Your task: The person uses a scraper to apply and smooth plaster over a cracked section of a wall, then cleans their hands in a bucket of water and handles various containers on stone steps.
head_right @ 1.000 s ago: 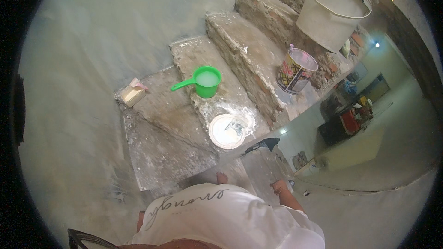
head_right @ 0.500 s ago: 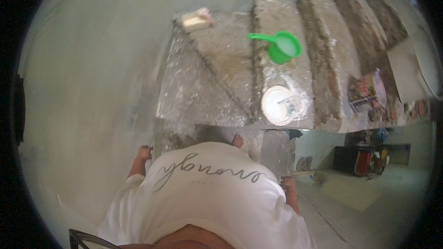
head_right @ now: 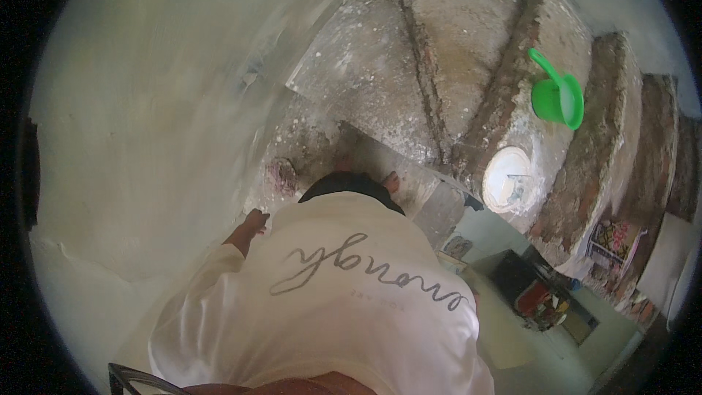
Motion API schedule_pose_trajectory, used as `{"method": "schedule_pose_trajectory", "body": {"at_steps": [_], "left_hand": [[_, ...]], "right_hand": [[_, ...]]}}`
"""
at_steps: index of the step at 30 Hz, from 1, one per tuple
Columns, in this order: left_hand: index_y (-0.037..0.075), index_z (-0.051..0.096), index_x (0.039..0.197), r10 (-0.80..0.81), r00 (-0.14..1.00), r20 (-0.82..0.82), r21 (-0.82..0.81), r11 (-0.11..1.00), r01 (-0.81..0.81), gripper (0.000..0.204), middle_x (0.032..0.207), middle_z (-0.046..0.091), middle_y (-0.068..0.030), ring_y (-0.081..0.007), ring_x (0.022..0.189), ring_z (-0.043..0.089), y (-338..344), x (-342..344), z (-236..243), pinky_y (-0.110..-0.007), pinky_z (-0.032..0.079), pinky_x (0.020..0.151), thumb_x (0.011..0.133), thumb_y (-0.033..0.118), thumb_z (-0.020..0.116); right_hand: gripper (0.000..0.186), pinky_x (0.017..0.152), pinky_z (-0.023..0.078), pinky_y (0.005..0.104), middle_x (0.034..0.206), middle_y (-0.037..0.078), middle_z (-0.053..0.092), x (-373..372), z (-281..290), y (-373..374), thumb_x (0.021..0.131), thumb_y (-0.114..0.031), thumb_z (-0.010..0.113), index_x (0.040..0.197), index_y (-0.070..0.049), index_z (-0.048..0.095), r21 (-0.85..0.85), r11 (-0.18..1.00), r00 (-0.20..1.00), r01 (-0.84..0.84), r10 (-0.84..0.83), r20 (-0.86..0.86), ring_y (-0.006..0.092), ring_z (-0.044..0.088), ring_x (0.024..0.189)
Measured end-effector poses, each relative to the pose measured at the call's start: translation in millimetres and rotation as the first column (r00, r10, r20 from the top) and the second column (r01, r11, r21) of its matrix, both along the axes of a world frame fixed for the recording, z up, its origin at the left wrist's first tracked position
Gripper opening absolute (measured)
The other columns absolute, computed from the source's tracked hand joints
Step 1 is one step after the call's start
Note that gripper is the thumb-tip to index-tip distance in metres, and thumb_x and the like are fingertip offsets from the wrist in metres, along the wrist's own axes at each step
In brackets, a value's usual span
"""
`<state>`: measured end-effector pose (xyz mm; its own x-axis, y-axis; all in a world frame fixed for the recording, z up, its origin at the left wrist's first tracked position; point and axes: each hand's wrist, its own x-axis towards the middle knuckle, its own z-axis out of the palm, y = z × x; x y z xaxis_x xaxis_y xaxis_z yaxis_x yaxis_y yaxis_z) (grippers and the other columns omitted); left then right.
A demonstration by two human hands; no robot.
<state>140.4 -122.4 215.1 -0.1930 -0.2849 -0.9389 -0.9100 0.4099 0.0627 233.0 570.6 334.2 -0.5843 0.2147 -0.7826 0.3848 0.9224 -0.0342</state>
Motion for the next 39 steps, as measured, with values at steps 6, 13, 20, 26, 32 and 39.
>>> {"method": "schedule_pose_trajectory", "body": {"at_steps": [6, 13, 20, 26, 32, 39], "left_hand": [[-0.008, 0.041, 0.105, -0.252, 0.96, -0.125, 0.118, 0.957, 0.266, 0.047, 0.076, 0.056, -0.018, -0.0245, 0.056, 0.057, -1, 79, -45, -0.037, 0.049, 0.047, 0.074, 0.025, 0.053], [0.002, 0.03, 0.125, 0.6, 0.729, 0.329, -0.015, 0.776, -0.631, 0.057, 0.118, 0.042, -0.0185, -0.0323, 0.107, 0.042, 99, 106, 28, -0.048, 0.044, 0.078, 0.083, 0.037, 0.044], [0.0, 0.025, 0.127, 0.769, 0.548, 0.329, -0.051, 0.594, -0.803, 0.068, 0.124, 0.037, -0.0216, -0.0334, 0.107, 0.044, 174, 218, 34, -0.048, 0.04, 0.082, 0.079, 0.045, 0.045], [-0.002, 0.026, 0.126, 0.795, 0.521, 0.309, -0.075, 0.567, -0.82, 0.071, 0.123, 0.037, -0.0231, -0.0349, 0.108, 0.042, 204, 254, 47, -0.047, 0.038, 0.085, 0.077, 0.044, 0.047], [-0.003, 0.026, 0.125, 0.785, 0.555, 0.274, -0.082, 0.594, -0.8, 0.073, 0.122, 0.037, -0.0245, -0.0364, 0.109, 0.04, 207, 254, 47, -0.045, 0.036, 0.088, 0.075, 0.044, 0.05], [-0.005, 0.027, 0.124, 0.765, 0.607, 0.215, -0.111, 0.637, -0.763, 0.076, 0.12, 0.037, -0.0263, -0.0382, 0.11, 0.038, 211, 236, 42, -0.043, 0.033, 0.091, 0.072, 0.044, 0.053]], "right_hand": [[0.023, 0.046, 0.045, 0.0299, 0.066, 0.008, 0.058, -28, -2, 46, 0.079, -0.018, 0.048, 0.093, -0.003, 0.058, 0.054, 0.684, 0.683, -0.727, 0.729, -0.045, 0.0164, 0.056, 0.056], [0.022, 0.046, 0.042, 0.0269, 0.052, 0.004, 0.05, -138, 59, -19, 0.078, -0.02, 0.051, 0.07, -0.001, 0.057, -0.223, 0.801, 0.816, 0.556, -0.577, -0.033, 0.0119, 0.053, 0.052], [0.018, 0.049, 0.044, 0.0325, 0.053, 0.007, 0.052, -143, 37, -5, 0.076, -0.019, 0.052, 0.067, -0.004, 0.056, -0.217, 0.941, 0.962, 0.258, -0.272, -0.037, 0.0188, 0.056, 0.054], [0.017, 0.05, 0.044, 0.0334, 0.054, 0.008, 0.053, -147, 17, 6, 0.075, -0.019, 0.052, 0.067, -0.005, 0.057, -0.202, 0.964, 0.983, 0.171, -0.18, -0.026, 0.0201, 0.056, 0.055], [0.016, 0.051, 0.045, 0.0344, 0.055, 0.008, 0.053, -137, 5, 14, 0.074, -0.019, 0.052, 0.068, -0.005, 0.057, -0.188, 0.971, 0.987, 0.151, -0.158, -0.025, 0.0215, 0.057, 0.056], [0.016, 0.052, 0.045, 0.0354, 0.056, 0.009, 0.054, -127, -14, 32, 0.073, -0.02, 0.053, 0.068, -0.005, 0.057, -0.178, 0.982, 0.997, 0.06, -0.068, -0.038, 0.023, 0.057, 0.057]]}}
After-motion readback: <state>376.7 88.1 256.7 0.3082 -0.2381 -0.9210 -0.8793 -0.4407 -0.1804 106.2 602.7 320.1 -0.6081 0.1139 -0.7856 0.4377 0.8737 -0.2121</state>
